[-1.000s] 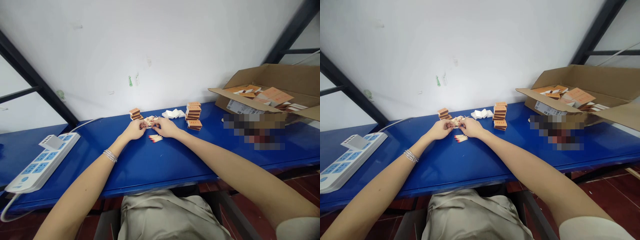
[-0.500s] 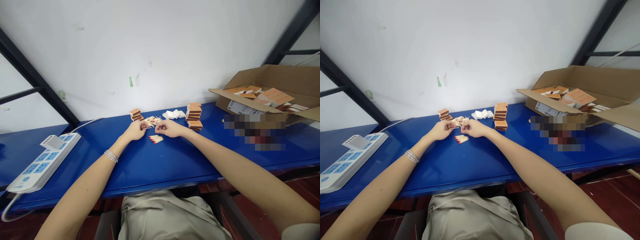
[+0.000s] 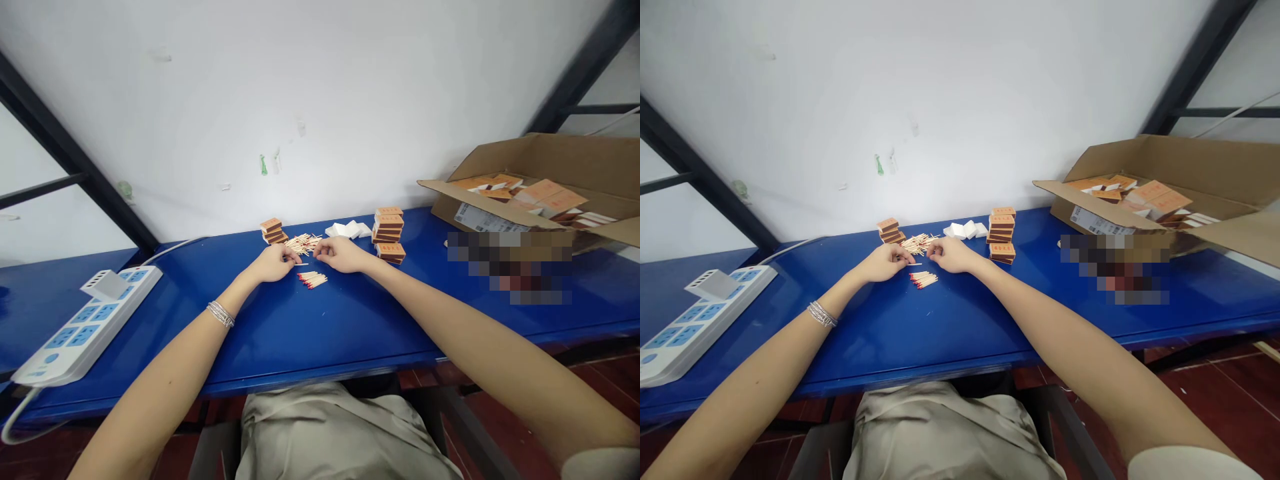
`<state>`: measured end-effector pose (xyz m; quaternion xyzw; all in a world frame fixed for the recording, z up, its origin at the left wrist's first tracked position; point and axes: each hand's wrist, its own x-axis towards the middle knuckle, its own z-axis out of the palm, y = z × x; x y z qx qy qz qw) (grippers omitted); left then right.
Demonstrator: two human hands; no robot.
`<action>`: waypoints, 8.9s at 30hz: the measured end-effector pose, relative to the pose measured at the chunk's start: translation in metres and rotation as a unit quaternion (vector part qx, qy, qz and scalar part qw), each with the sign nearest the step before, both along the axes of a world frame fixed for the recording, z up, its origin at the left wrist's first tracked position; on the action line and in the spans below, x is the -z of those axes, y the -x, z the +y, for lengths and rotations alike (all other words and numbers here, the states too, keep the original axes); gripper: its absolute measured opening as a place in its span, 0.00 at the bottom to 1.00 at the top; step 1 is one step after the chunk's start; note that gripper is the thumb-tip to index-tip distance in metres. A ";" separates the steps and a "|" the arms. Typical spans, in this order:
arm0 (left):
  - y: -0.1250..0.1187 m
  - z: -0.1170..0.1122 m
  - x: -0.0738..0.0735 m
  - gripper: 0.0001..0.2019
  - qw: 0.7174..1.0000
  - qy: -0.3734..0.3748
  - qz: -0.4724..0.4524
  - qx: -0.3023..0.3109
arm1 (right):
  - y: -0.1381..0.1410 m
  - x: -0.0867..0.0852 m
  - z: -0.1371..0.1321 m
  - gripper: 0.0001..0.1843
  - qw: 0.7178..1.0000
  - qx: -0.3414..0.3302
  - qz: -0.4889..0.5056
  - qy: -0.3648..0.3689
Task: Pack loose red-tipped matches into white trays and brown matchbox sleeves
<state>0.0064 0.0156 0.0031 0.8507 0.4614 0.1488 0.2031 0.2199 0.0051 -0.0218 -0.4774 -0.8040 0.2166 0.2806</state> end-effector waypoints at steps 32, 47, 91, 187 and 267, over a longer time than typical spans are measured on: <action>0.020 0.015 0.009 0.04 0.992 -0.109 0.014 -0.068 | 0.012 0.002 0.009 0.05 0.992 0.105 -0.057 -0.050; 0.018 0.013 0.010 0.09 0.997 -0.069 0.014 -0.020 | 0.006 -0.009 -0.011 0.05 0.997 -0.056 -0.054 0.014; 0.011 0.009 0.008 0.08 0.999 -0.011 -0.026 -0.016 | 0.020 0.002 0.003 0.07 0.977 0.169 -0.110 -0.071; 0.003 0.014 0.023 0.07 0.974 -0.214 0.070 0.015 | 0.009 0.002 0.001 0.08 0.999 -0.032 0.019 0.013; 0.021 0.010 0.005 0.11 0.986 -0.139 0.081 -0.050 | 0.017 0.004 -0.006 0.12 0.993 -0.096 -0.028 -0.056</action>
